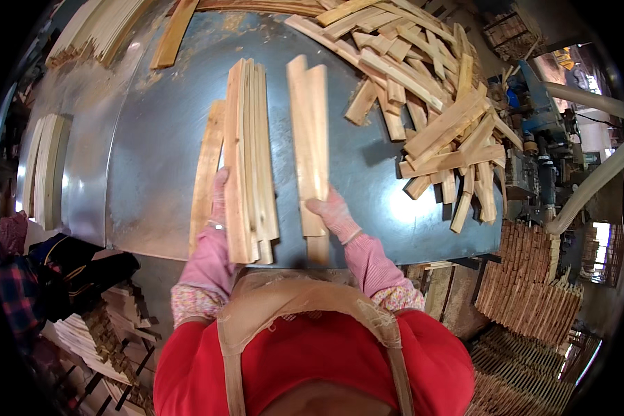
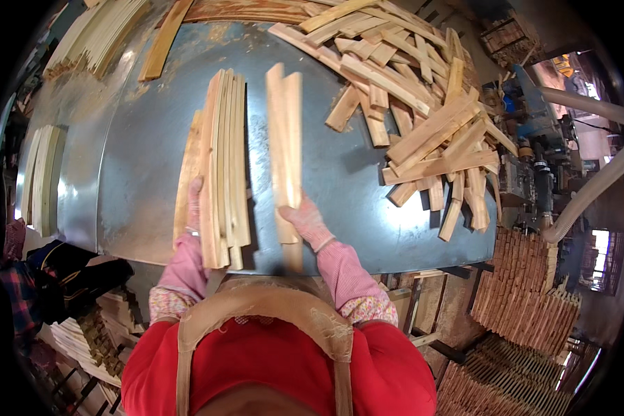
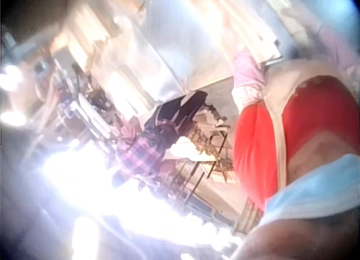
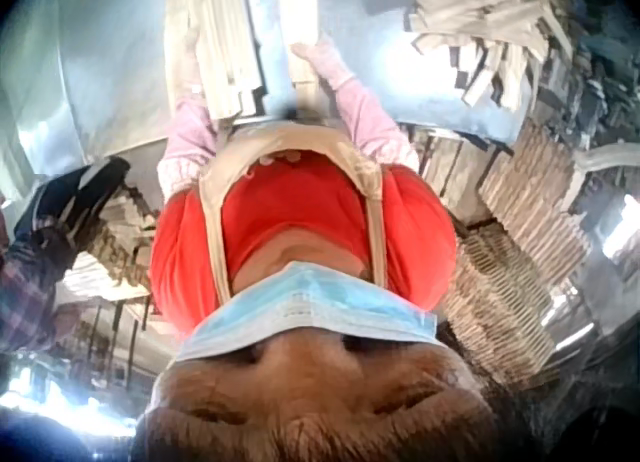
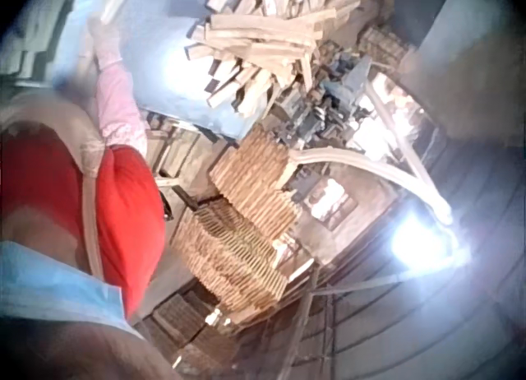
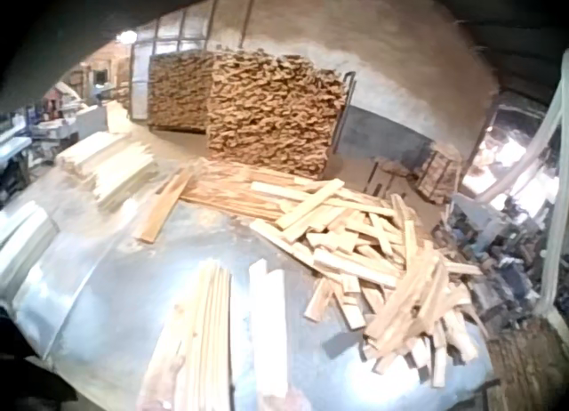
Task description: The person sorts wooden planks on a metal table, picking them up from a pile and arranging them into neat stacks. They handle the planks with gloved hands, aligning them and occasionally moving the stacks to organize the workspace.
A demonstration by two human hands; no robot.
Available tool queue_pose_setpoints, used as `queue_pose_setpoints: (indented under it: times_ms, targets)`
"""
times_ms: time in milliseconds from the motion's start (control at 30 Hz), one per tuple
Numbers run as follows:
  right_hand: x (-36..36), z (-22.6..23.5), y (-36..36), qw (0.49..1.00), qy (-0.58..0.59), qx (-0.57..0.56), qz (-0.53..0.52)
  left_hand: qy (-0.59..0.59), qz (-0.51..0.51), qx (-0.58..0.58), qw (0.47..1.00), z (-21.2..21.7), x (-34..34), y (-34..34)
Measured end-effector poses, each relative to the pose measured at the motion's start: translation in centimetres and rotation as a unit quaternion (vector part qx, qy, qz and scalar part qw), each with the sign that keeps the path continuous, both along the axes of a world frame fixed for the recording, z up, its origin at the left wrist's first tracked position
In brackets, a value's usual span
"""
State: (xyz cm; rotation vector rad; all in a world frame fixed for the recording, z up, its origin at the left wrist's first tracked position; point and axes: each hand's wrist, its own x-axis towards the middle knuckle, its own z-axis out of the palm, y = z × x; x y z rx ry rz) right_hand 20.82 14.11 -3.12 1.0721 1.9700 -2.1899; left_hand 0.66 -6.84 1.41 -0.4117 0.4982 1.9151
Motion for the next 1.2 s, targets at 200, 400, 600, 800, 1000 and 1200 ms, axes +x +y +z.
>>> queue_pose_setpoints:
  times_ms: [200,400,600,800,1000,1200]
  targets:
    - [-3.0,1.2,-4.3,0.991,0.0,0.061,0.119,-0.04,0.061,0.066,0.995,-4.3,2.8,0.6]
    - [-4.1,2.9,-1.7,0.998,0.038,0.041,0.01,0.108,0.023,-0.074,0.991,-4.0,-0.9,-1.4]
    - [-3.5,-0.5,1.4,0.939,-0.163,0.287,0.099,0.569,-0.32,-0.529,0.542,4.9,0.9,-0.7]
    - [-5.9,1.4,-4.9,0.89,-0.208,0.3,0.274,0.564,-0.251,-0.501,0.607,-0.5,4.8,-3.1]
    - [-6.4,0.1,-3.3,0.921,-0.182,0.232,0.256,0.641,-0.152,-0.729,0.185,-7.8,0.5,-12.4]
    - [-9.2,1.2,-5.6,0.906,-0.161,0.234,0.313,0.391,0.026,-0.447,0.804,-5.0,1.1,-9.9]
